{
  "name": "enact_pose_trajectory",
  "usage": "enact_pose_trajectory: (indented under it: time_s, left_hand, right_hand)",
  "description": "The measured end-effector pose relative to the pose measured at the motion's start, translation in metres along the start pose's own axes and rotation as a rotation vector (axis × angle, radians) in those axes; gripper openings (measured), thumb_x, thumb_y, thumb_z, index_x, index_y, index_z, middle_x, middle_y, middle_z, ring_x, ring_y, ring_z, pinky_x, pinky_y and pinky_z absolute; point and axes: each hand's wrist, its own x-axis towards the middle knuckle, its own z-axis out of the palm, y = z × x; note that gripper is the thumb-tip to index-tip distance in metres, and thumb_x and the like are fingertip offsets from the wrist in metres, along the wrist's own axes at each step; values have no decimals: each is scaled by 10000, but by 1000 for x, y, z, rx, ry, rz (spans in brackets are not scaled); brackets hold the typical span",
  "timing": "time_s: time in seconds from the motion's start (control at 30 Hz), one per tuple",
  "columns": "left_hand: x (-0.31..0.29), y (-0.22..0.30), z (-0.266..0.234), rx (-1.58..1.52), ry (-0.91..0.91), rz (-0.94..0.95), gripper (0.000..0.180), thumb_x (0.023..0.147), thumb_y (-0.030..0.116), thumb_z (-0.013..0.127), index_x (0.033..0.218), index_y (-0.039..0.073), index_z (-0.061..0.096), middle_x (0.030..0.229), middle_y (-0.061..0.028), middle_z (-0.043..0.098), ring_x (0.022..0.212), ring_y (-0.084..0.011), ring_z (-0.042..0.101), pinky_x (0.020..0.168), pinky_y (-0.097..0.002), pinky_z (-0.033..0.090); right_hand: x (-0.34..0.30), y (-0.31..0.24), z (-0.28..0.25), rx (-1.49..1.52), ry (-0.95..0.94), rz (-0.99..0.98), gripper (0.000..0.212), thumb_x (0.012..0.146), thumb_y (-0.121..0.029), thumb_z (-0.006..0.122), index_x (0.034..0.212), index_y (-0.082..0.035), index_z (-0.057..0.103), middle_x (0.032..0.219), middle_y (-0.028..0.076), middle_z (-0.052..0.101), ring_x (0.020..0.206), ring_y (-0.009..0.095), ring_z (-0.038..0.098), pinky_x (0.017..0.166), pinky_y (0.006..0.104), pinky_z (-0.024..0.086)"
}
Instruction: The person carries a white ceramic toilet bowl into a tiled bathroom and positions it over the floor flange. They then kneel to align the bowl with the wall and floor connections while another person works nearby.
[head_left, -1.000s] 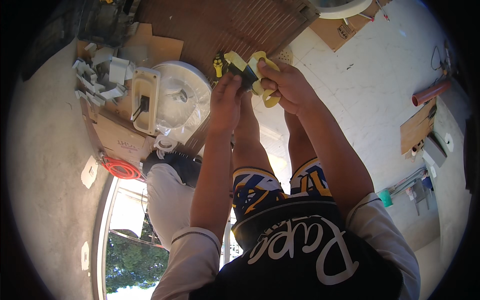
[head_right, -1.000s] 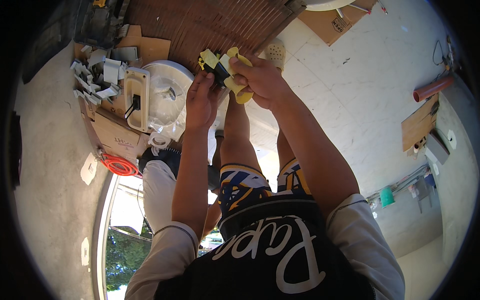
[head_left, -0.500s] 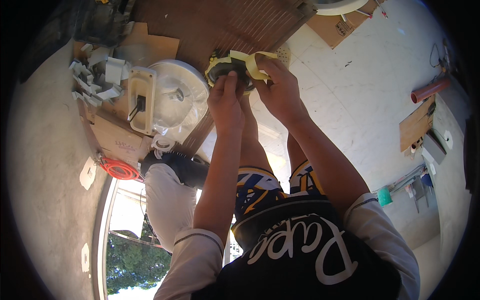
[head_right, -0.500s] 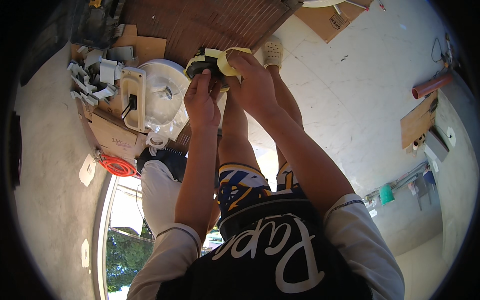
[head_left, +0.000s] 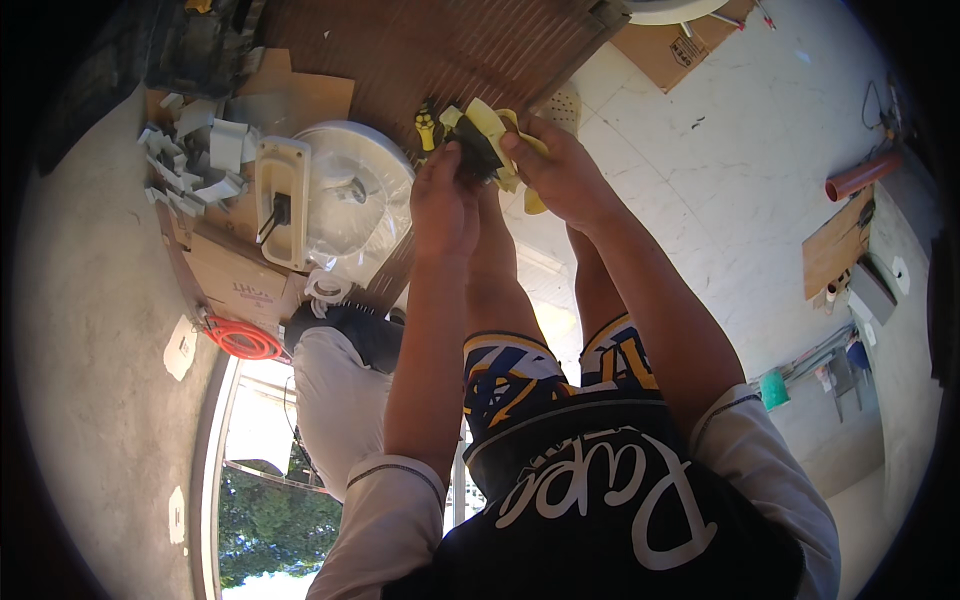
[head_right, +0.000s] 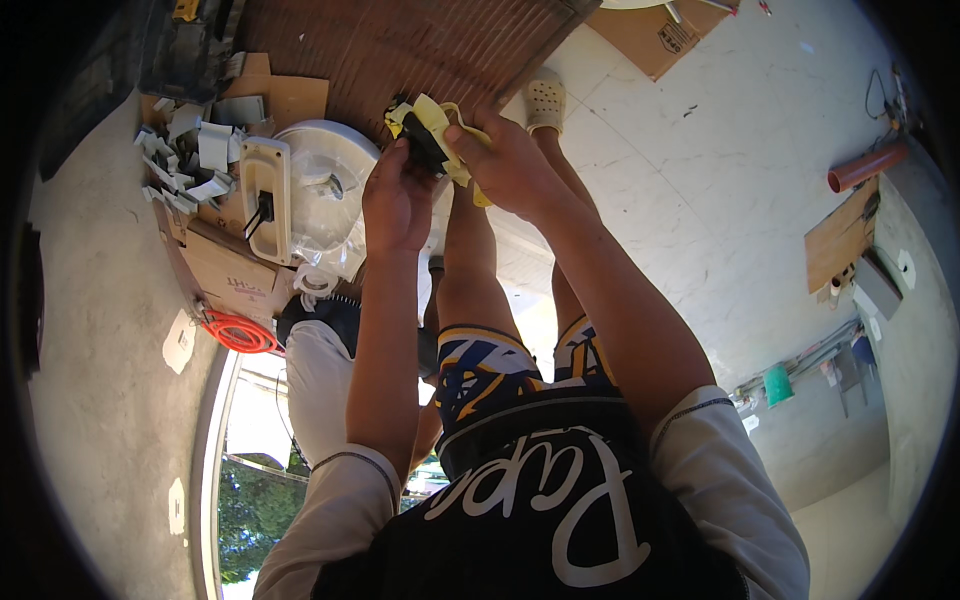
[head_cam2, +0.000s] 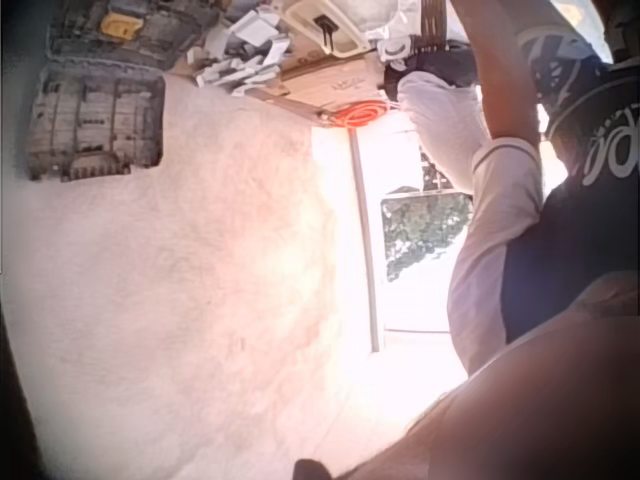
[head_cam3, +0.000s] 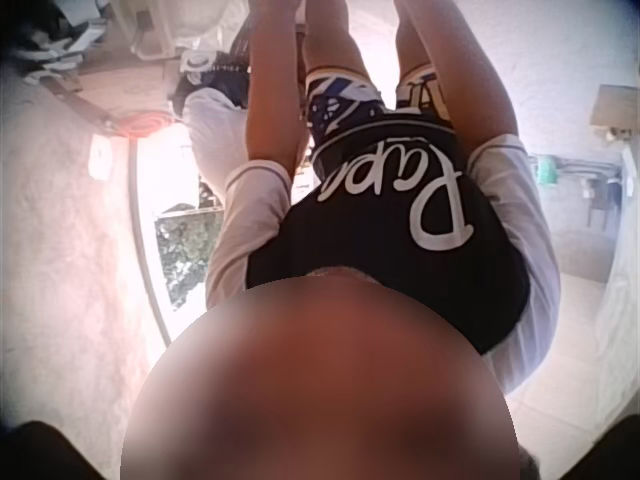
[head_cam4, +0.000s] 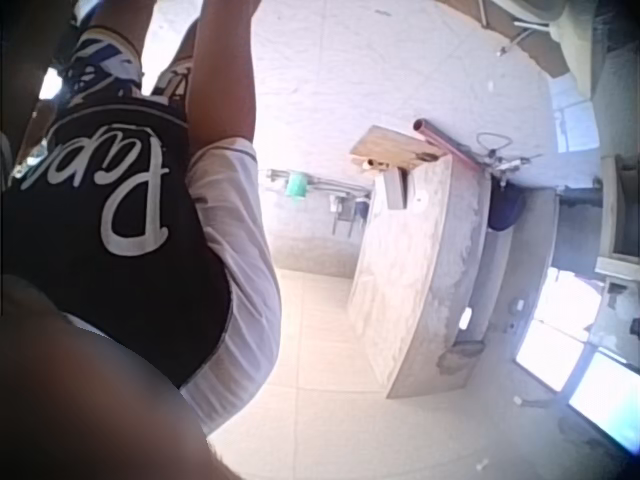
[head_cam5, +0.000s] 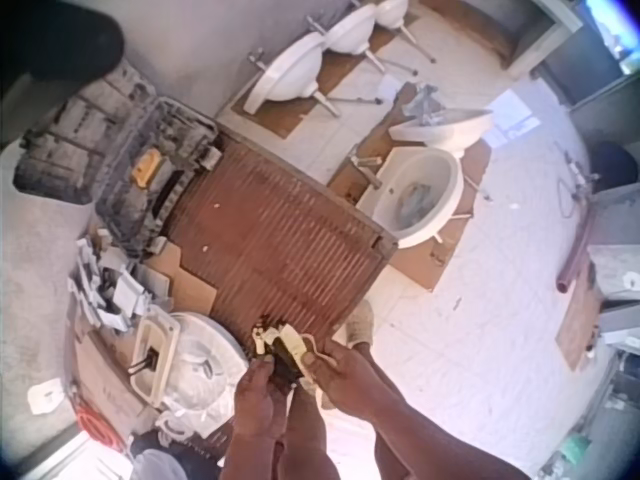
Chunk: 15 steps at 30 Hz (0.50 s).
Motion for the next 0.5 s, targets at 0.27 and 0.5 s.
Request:
enact_pose_trajectory:
  time_s: [0.27,0.5]
  left_hand:
    - [3,-6,-11,-44,-74,-39,312,954,180,456,1200,-5,505,1172,-109,580,1087,-206,553,963,-381,423]
    - [3,-4,-12,-145,-96,-159,333,957,201,453,1217,-2,498,1195,-113,569,1103,-224,543,985,-389,407]
  right_hand:
    - [0,2,2,-91,58,63,362,942,-312,530,1022,39,566,719,39,541,640,100,488,590,260,413]
    - [3,0,-1,-222,33,124,373,928,-304,535,1069,40,556,869,170,633,763,216,623,664,329,480]
